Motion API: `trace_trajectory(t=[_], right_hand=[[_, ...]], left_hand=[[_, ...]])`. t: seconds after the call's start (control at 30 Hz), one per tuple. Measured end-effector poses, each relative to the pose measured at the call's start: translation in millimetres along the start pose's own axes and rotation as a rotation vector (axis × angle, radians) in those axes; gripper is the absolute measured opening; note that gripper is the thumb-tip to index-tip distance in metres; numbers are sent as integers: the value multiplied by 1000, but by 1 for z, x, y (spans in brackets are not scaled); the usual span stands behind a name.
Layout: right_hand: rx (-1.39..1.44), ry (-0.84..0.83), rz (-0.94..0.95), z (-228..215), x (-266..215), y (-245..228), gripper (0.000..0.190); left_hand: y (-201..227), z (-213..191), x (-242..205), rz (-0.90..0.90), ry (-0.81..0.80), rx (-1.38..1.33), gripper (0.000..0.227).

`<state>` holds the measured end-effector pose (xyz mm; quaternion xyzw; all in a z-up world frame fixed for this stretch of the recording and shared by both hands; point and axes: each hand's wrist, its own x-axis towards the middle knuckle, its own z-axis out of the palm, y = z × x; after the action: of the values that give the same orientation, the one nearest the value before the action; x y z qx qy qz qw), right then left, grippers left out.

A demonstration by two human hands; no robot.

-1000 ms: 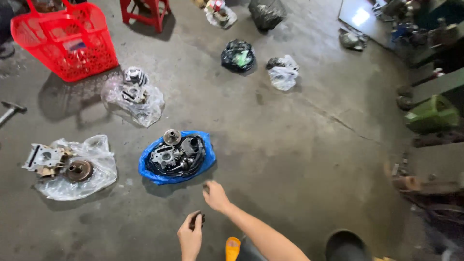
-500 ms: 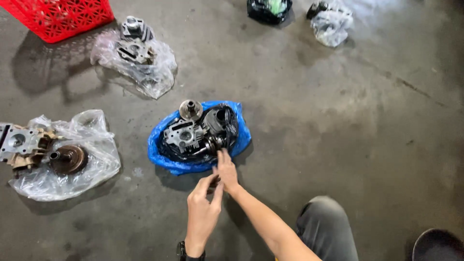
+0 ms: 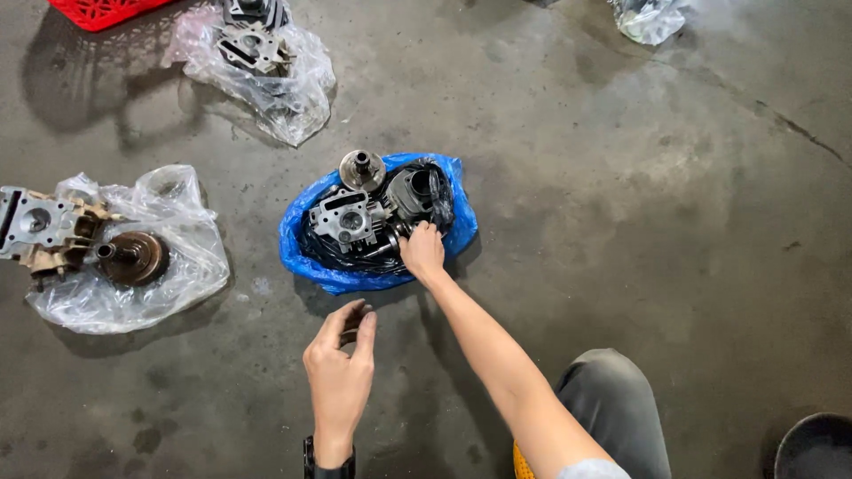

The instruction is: The person removes a circular metal part from a lathe, carries it to a bench grinder, and grinds its edges while sparks fly. They then return to the lathe, secure a cylindrical metal piece, and operate the lathe to machine it, producing metal shavings. Finally, they handle a crankshaft-like component and place it into a blue bag with other parts.

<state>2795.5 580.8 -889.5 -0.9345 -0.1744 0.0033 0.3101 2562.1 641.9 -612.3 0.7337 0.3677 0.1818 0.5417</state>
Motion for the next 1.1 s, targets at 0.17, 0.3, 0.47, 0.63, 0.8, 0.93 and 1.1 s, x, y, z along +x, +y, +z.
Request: trace_trajectory(t=[0.17,0.3,0.47,0.63,0.8,0.93,1.1], right_hand=[[-110,-197,199,-3,1,3,56],[-129,-314,83,-4,13,14,67],[-194,-327,64,8,22,6,63],[-139,-351,70,-21,30,9,59],[-53,-411,13,-32,31,43,58],[-33,-392,-17,-36,33,38,62],[-69,-451,-61,-33,35,38,59]], left_hand=[[1,-2,-7,-3,-14,42,29],[10,5,-10,-4,-2,47,28],[13,13,-15,28,16,20,27],[12,16,-12,24,41,44,26],[-95,85,38,331,37,387,40],[-180,138,105,235,-141,898,71],[-193,131,107,141,-107,980,62]])
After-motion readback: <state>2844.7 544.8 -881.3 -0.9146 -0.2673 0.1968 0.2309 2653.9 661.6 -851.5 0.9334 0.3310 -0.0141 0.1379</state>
